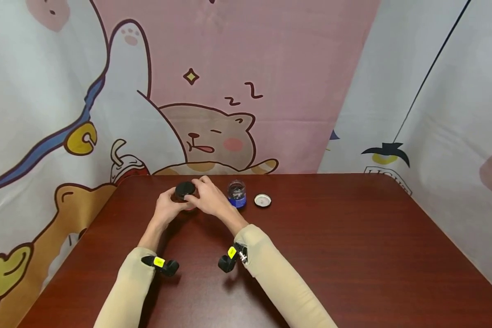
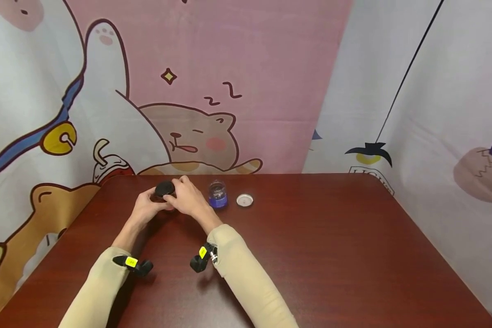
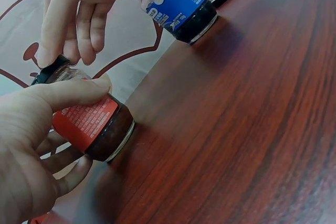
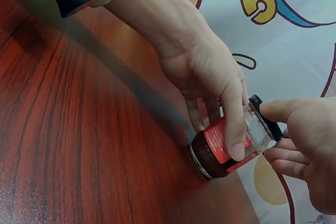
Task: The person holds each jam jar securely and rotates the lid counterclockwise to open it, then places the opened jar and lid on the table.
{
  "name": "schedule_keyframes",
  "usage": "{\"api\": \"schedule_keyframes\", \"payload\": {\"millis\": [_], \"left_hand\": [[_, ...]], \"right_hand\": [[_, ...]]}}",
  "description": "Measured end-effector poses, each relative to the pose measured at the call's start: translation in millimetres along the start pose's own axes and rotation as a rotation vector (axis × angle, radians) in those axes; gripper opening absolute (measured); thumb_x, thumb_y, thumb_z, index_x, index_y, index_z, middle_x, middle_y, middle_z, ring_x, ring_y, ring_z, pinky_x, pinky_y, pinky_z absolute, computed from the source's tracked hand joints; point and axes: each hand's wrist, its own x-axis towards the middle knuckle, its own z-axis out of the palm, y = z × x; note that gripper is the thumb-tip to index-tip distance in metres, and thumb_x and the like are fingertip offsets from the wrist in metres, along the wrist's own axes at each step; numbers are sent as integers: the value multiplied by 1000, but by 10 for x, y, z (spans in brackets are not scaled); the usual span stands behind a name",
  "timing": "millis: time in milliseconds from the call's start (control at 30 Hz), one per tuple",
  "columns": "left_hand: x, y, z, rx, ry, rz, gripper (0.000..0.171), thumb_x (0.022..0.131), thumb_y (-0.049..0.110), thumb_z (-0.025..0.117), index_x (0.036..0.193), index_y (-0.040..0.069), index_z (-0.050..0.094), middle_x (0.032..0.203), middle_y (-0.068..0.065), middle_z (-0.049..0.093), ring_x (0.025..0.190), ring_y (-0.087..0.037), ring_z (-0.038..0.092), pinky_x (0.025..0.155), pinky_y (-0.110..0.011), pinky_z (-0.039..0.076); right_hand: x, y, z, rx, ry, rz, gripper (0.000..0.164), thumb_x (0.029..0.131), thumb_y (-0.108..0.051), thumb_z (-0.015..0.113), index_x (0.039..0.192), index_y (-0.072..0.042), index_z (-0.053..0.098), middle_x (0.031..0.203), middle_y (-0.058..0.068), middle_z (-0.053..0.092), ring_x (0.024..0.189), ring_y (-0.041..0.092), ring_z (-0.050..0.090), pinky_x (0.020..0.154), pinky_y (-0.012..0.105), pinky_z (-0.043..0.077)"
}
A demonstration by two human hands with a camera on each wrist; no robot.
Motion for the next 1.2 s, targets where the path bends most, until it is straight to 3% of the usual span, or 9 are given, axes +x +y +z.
{"api": "schedule_keyframes", "payload": {"millis": [267, 600, 1000, 1200], "left_hand": [[-42, 48, 6, -28, -2, 43, 55, 74, 6, 88, 124, -1, 66, 106, -16, 68, 91, -20, 61, 79, -27, 48], [-84, 91, 9, -16, -1, 102, 51, 73, 5, 88, 119, 1, 67, 94, -11, 65, 83, -19, 62, 76, -29, 48], [-202, 314, -27, -41, -61, 160, 50, 75, 10, 89, 119, 0, 68, 102, -14, 67, 91, -23, 63, 75, -27, 52], [-257, 427, -26, -85, -62, 162, 51, 75, 9, 88, 121, 0, 67, 105, -15, 66, 85, -19, 66, 71, -27, 54]], "right_hand": [[-17, 14, 6, 7, 22, 1, 58, 97, -36, 68, 143, -5, 53, 126, 11, 53, 98, 17, 57, 89, 26, 49], [-66, 34, -35, 48, 85, -40, 59, 91, -45, 72, 135, -7, 59, 122, 8, 56, 103, 18, 57, 90, 28, 49], [-139, -9, -174, 52, 161, -97, 56, 87, -52, 74, 124, -11, 67, 111, 2, 60, 93, 14, 58, 80, 25, 50], [-178, -50, -262, 98, 203, -136, 48, 86, -48, 77, 116, -12, 69, 102, -2, 60, 86, 10, 57, 73, 21, 48]]}}
